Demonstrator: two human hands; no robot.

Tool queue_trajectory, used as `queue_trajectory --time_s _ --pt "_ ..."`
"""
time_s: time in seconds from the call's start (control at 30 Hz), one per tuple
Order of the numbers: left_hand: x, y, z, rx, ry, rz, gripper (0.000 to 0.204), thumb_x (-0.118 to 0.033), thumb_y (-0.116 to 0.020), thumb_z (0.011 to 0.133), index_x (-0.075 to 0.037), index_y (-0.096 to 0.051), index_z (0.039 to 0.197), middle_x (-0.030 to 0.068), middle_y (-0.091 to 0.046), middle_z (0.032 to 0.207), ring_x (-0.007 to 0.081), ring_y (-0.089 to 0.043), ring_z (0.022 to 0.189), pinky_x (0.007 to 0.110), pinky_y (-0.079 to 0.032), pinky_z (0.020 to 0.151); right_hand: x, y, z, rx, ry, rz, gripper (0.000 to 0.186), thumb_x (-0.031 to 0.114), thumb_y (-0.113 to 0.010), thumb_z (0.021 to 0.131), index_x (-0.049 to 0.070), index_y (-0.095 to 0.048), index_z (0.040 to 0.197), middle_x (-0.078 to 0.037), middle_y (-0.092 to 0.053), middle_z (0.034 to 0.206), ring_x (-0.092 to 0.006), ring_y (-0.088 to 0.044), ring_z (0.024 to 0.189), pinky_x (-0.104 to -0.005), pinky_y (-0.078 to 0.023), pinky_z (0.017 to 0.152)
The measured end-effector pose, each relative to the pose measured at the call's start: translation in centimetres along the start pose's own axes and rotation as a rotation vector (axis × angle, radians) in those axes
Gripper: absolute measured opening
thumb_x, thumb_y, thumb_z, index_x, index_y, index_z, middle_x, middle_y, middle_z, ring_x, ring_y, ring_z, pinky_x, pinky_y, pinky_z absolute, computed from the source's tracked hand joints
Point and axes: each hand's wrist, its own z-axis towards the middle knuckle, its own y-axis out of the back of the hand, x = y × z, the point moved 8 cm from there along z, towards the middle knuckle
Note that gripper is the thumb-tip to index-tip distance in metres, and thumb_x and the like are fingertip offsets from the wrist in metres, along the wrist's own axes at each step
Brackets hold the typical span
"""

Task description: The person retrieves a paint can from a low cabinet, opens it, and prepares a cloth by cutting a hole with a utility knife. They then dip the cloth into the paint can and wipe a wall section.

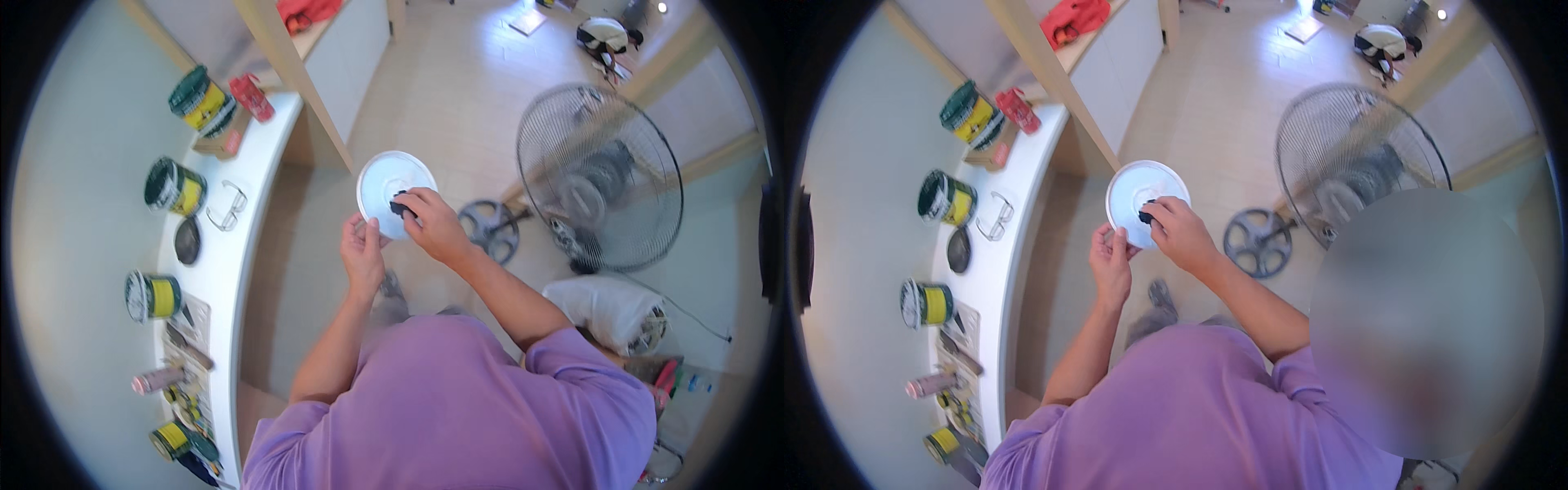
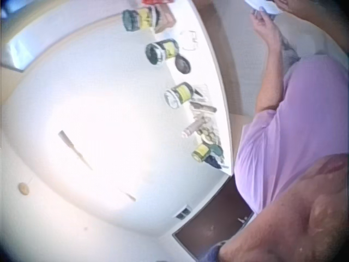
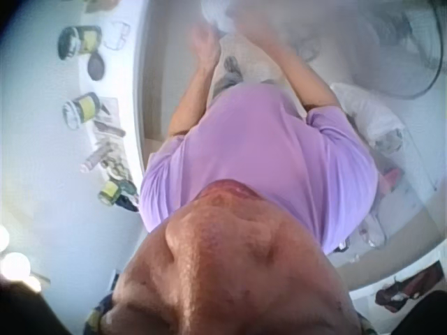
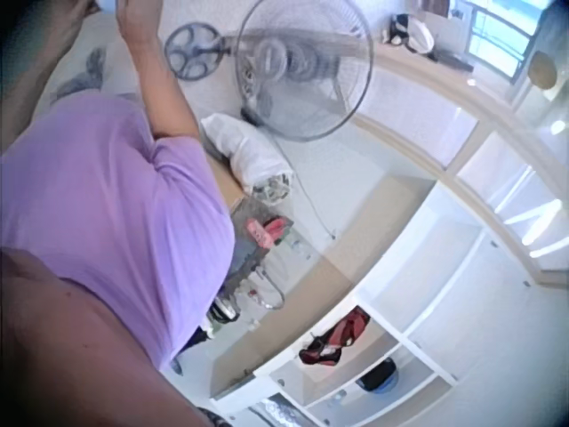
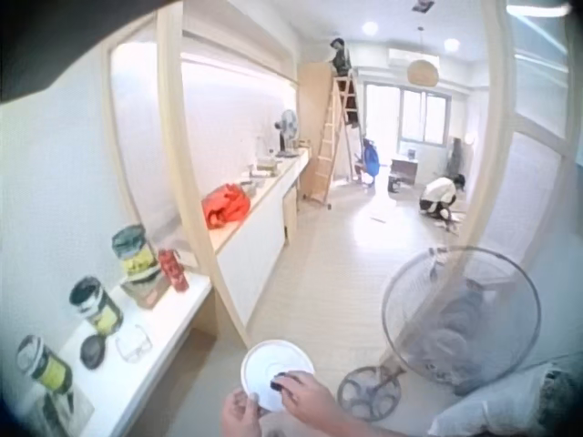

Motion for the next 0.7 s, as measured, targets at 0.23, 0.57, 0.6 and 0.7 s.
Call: queue_trajectory --time_s 0.23,0.57,0.6,0.7 --pt "-5.0 -1.5 18.7 0.024 -0.032 0.063 0.03 -0.019 -0.055 0.108 0.001 -0.048 0.13 0.0125 -0.072 0.105 0.0177 -0.071 0.093 0.034 -0.063 0.083 -5.9 -2.2 19.2 0.003 -0.104 0.173 0.029 0.004 -0.066 0.088 0.008 -0.068 0.117 -0.014 -0.066 0.113 -0.036 -0.065 0.103 -0.0453 -0.056 0.087" --pt "-6.3 -5.7 44.3 -0.17 -0.093 0.095 0.029 -0.022 -0.057 0.108 -0.002 -0.051 0.127 0.0076 -0.07 0.106 0.0129 -0.068 0.09 0.029 -0.06 0.076 -18.6 -9.1 43.1 0.052 0.145 0.098 0.04 0.003 -0.066 0.086 0.006 -0.063 0.125 -0.016 -0.064 0.113 -0.035 -0.066 0.099 -0.0432 -0.056 0.084" --pt "-6.6 -5.8 46.3 -0.212 -0.096 0.084 0.028 -0.022 -0.058 0.108 -0.002 -0.052 0.127 0.0069 -0.07 0.105 0.0123 -0.068 0.089 0.028 -0.059 0.075 -20.1 -9.6 45.7 0.076 0.085 0.224 0.039 0.002 -0.065 0.087 0.005 -0.062 0.126 -0.015 -0.065 0.113 -0.0318 -0.067 0.097 -0.0412 -0.057 0.083" --pt "-7.8 -5.8 52.3 -0.27 -0.099 0.075 0.027 -0.023 -0.058 0.107 -0.003 -0.053 0.126 0.006 -0.069 0.104 0.0111 -0.068 0.089 0.027 -0.059 0.075 -24.0 -11.0 53.2 0.132 -0.148 0.694 0.036 0.001 -0.062 0.092 0.002 -0.061 0.128 -0.013 -0.067 0.113 -0.0223 -0.068 0.093 -0.0355 -0.06 0.082"
